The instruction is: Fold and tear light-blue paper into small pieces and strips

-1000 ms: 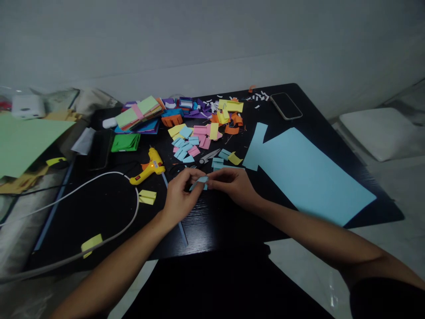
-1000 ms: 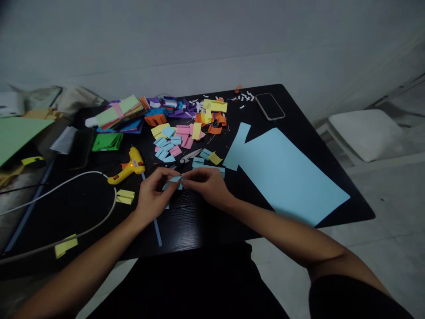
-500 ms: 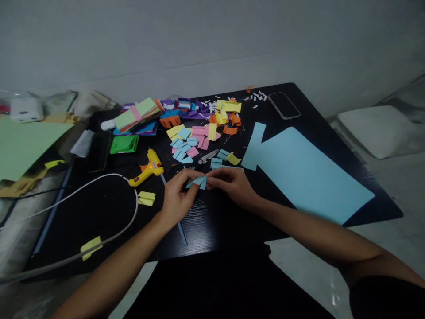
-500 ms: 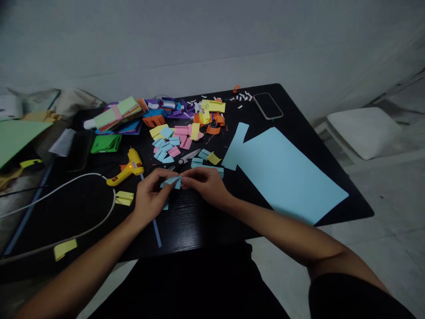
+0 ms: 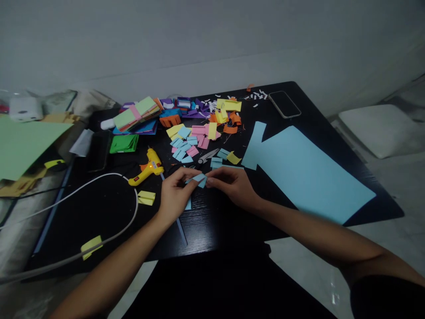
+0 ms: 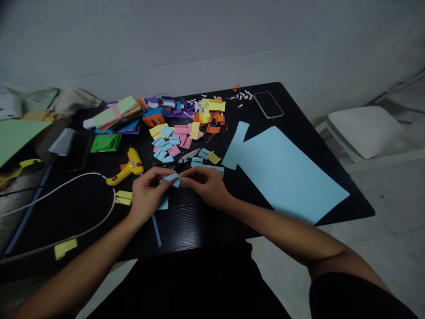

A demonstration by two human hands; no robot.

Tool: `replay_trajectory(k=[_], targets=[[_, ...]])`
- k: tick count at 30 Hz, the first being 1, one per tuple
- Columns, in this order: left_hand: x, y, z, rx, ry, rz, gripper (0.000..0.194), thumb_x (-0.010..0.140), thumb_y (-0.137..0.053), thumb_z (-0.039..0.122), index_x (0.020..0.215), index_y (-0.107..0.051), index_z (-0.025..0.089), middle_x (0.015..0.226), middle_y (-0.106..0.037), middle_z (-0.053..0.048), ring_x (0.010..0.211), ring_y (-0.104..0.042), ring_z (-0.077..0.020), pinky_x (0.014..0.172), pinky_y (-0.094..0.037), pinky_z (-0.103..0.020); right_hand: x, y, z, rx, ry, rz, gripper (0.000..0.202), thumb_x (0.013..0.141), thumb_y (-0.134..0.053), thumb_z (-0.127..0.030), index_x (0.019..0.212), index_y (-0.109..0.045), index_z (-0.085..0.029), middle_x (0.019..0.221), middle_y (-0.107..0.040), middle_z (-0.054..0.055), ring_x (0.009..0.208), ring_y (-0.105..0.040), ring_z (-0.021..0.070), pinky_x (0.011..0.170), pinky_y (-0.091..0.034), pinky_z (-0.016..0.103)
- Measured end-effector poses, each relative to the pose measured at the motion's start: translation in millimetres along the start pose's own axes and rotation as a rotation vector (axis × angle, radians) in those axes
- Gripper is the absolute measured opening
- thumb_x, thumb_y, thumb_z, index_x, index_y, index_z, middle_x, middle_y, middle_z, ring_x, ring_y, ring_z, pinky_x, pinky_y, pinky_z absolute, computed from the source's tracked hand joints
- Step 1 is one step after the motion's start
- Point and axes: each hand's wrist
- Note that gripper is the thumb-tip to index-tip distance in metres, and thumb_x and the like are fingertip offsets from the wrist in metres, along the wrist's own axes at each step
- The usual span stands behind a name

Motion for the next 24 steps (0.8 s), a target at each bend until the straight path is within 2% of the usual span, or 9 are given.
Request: replay_trajectory(k=[10, 16, 19, 24], targets=[[-0.9, -2.6, -2.1, 0.006, -0.010, -0.039, 0.010, 0.089, -0.075, 0.027, 0.096, -0.073, 0.020, 0.089, -0.077, -0.002, 0.083, -0.072, -0.0172, 0.078, -0.059, -0.031, 0.3, 0.1, 0.2, 0.034, -0.097, -0.004, 0.024, 0.080, -0.087, -0.042, 0.093, -0.080, -0.023, 0.084, -0.079, 0.002, 0.080, -0.075, 0.0182, 0.088, -0.062, 0.039], [-3.2, 0.8, -5.3, 0.076, -0.022, -0.079, 0.009, 0.089, -0.073, 0.024, 0.097, -0.073, 0.020, 0.092, -0.077, -0.003, 0.087, -0.072, -0.0182, 0.081, -0.056, -0.031, 3.2, 0.4, 6.6, 0.107, -0.099, -0.027, 0.032, 0.072, -0.093, -0.030, 0.098, -0.077, -0.022, 0.089, -0.077, 0.000, 0.084, -0.075, 0.0164, 0.091, -0.061, 0.035], [-4.9, 1.9, -7.5, 0.122, -0.047, -0.098, 0.011, 0.090, -0.070, 0.021, 0.100, -0.073, 0.021, 0.094, -0.077, -0.003, 0.087, -0.071, -0.0181, 0.082, -0.055, -0.032, 3.5, -0.1, 8.3, 0.096, -0.092, -0.035, 0.030, 0.076, -0.090, -0.031, 0.102, -0.076, -0.022, 0.089, -0.076, 0.000, 0.082, -0.075, 0.0159, 0.088, -0.062, 0.035], [-5.1, -0.2, -7.5, 0.130, -0.069, -0.128, 0.012, 0.091, -0.069, 0.019, 0.102, -0.071, 0.021, 0.096, -0.075, -0.003, 0.090, -0.071, -0.0185, 0.083, -0.055, -0.033, 2.5, -0.4, 8.0, 0.079, -0.101, -0.020, 0.024, 0.079, -0.088, -0.035, 0.096, -0.078, -0.021, 0.091, -0.077, 0.002, 0.081, -0.075, 0.0169, 0.086, -0.063, 0.038]])
Point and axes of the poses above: each hand's wrist, its own x-axis towards the middle knuckle, its own y-axis out of the back of the hand, z = x × y
